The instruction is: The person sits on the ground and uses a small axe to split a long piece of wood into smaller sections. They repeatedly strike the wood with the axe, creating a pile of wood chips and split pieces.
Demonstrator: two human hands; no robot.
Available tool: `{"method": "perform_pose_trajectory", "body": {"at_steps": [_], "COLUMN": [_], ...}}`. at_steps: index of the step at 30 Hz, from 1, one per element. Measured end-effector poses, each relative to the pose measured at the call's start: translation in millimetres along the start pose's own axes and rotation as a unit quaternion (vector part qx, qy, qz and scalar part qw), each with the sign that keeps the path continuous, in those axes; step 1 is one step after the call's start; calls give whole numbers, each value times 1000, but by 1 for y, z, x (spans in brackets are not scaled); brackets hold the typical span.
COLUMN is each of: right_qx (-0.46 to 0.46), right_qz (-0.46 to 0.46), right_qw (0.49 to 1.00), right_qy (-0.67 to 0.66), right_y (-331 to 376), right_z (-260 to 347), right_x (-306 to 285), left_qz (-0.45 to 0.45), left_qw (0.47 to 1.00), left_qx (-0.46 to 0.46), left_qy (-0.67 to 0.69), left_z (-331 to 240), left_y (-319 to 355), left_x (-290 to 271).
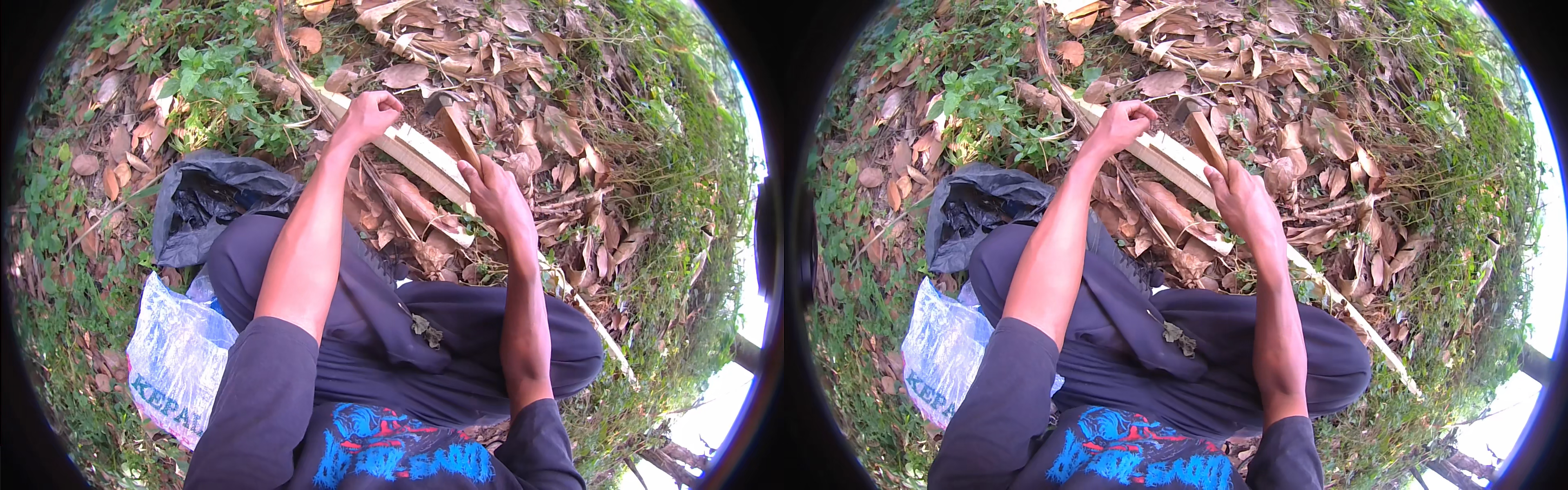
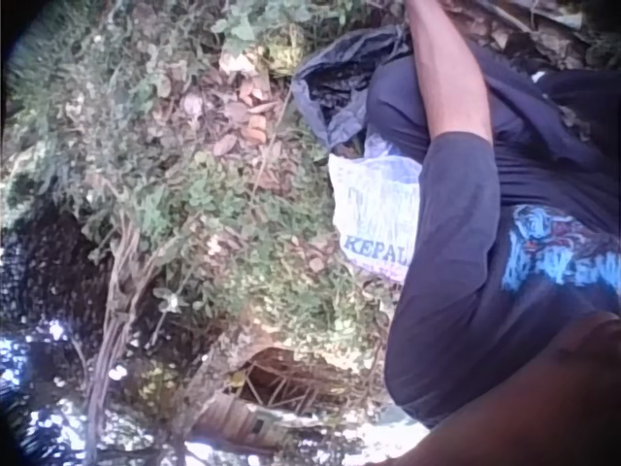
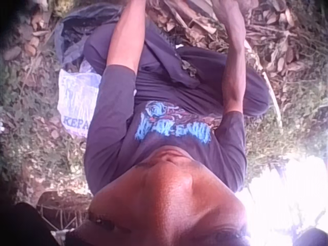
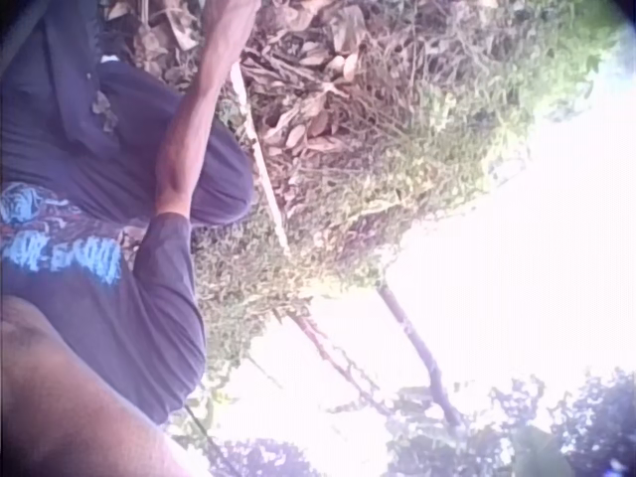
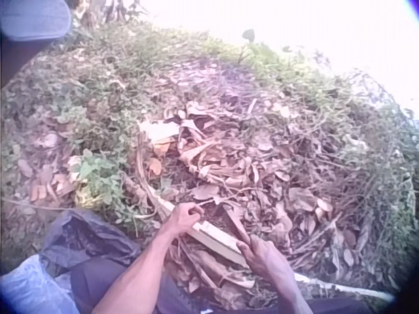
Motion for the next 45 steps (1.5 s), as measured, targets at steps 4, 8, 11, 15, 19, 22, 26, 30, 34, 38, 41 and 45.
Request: {"method": "perform_pose_trajectory", "body": {"at_steps": [4, 8, 11, 15, 19, 22, 26, 30, 34, 38, 41, 45], "right_qx": [3, 3, -17, -15, -15, -37, -10, -16, -14, -42, -30, -15], "right_qz": [-24, -50, -54, -37, 0, -22, -49, -58, 50, -46, -76, -72], "right_qw": [998, 992, 993, 998, 1000, 998, 993, 993, 998, 997, 990, 992], "right_qy": [-65, -112, -102, -53, -21, -35, -105, -104, 38, -53, -115, -99], "right_y": [5, 9, 5, 1, -3, 1, 6, 1, 3, 9, 11, 7], "right_z": [8, 17, 12, 9, 9, 13, 14, 7, 5, 17, 18, 14], "right_x": [-25, -37, -31, -10, 7, -6, -29, -21, 1, -19, -40, -35], "left_qz": [20, 108, 118, 92, 101, 78, 81, 85, 68, 100, 88, 87], "left_qw": [999, 992, 990, 994, 994, 996, 995, 995, 997, 994, 994, 995], "left_qx": [33, 57, 70, 53, 34, 42, 59, 50, 37, 17, 65, 48], "left_qy": [-14, 38, 38, 26, -1, 27, 22, 22, 19, 40, 22, 31], "left_z": [-5, -6, -8, -4, 1, 2, -3, -6, 5, 7, -4, -5], "left_y": [1, 1, 1, 4, 2, 3, 4, 4, 3, 2, 5, 5], "left_x": [2, 16, 20, 22, 23, 22, 21, 22, 19, 22, 21, 20]}}
Point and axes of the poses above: each hand's wrist, its own y-axis away from the middle knuckle, its own x-axis out of the palm, z = x × y, the point moved 8 cm from there along -y, towards the middle knuckle, and after that the axes turned 7 degrees about x, right-handed, at the moved point
